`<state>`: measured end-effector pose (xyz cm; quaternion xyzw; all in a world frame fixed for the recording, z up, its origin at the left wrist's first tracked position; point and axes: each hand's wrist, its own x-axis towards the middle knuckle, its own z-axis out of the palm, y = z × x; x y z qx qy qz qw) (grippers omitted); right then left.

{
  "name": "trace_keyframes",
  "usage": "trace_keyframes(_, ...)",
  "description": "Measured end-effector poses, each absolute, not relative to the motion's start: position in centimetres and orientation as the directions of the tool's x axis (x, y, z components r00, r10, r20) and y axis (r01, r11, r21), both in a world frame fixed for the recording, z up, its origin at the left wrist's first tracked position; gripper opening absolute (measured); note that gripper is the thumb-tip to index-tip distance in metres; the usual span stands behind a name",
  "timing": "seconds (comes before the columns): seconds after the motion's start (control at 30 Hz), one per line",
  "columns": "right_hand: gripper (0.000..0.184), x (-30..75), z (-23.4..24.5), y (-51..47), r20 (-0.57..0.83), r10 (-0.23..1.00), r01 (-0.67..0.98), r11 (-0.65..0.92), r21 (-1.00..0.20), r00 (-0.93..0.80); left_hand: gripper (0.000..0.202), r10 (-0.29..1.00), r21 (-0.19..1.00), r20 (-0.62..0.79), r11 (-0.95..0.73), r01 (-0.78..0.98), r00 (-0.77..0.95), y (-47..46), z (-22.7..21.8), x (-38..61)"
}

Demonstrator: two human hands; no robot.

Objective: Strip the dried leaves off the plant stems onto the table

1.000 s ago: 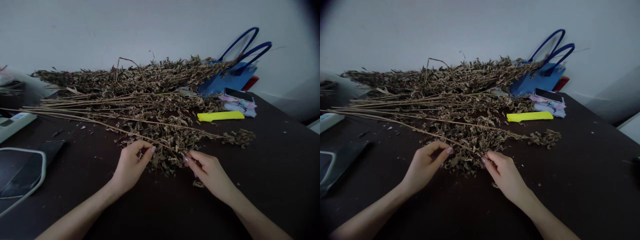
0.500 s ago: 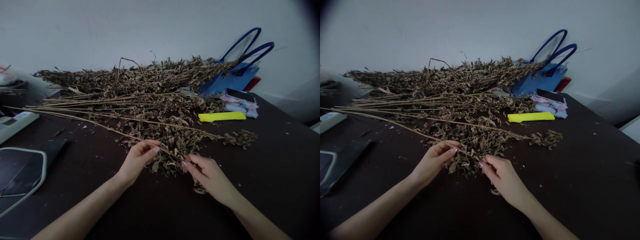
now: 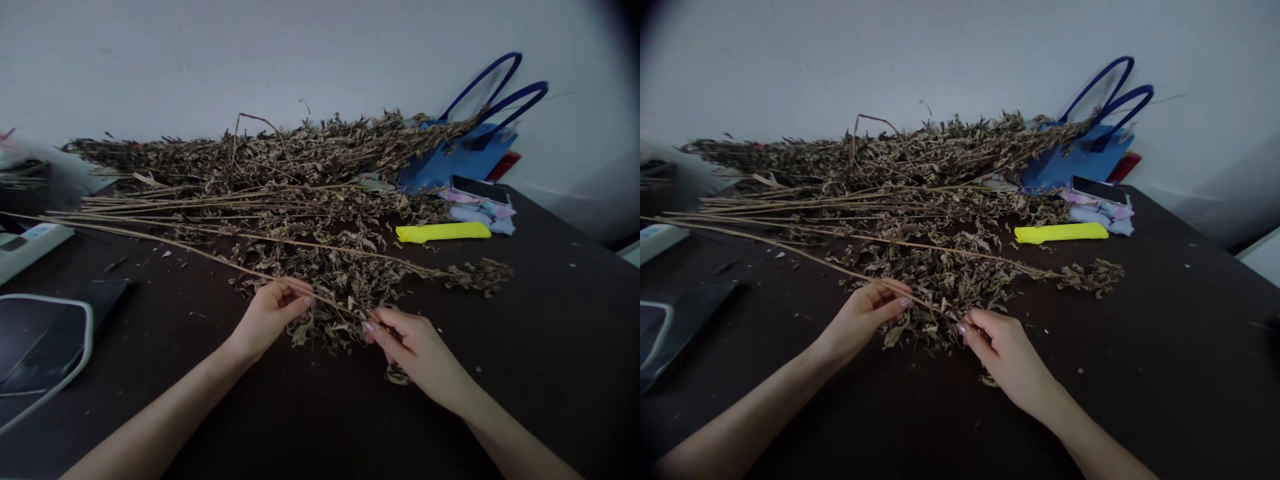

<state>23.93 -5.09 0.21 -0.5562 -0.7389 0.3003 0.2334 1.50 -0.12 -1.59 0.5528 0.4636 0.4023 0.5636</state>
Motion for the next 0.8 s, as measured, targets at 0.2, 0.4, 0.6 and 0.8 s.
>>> trace_keyframes(0.2, 0.031, 24.0, -0.1, -5.2, 0.002, 0.959, 0.664, 0.198, -0.721, -0.283, 0.009, 0.973, 0.995, -0.071, 0.053, 0.084, 0.219, -0.2, -1.6, 1.4)
trace_keyframes(0.4, 0.030, 24.1, 0.0, -5.1, -0.007, 0.963, 0.659, 0.179, -0.731, -0.269, 0.015, 0.984, 0.995, -0.052, 0.037, 0.094, 0.168, -0.1, -1.8, 1.5)
trace_keyframes(0.6, 0.030, 23.9, 0.2, -5.3, -0.048, 0.957, 0.638, 0.152, -0.755, -0.285, 0.019, 0.974, 0.997, -0.043, 0.056, -0.054, 0.221, 0.1, -2.3, 1.6)
trace_keyframes(0.8, 0.029, 24.0, -0.1, -5.2, -0.061, 0.956, 0.625, 0.137, -0.769, -0.285, 0.015, 0.967, 0.995, 0.009, 0.018, -0.101, 0.254, 0.1, -2.9, 1.6)
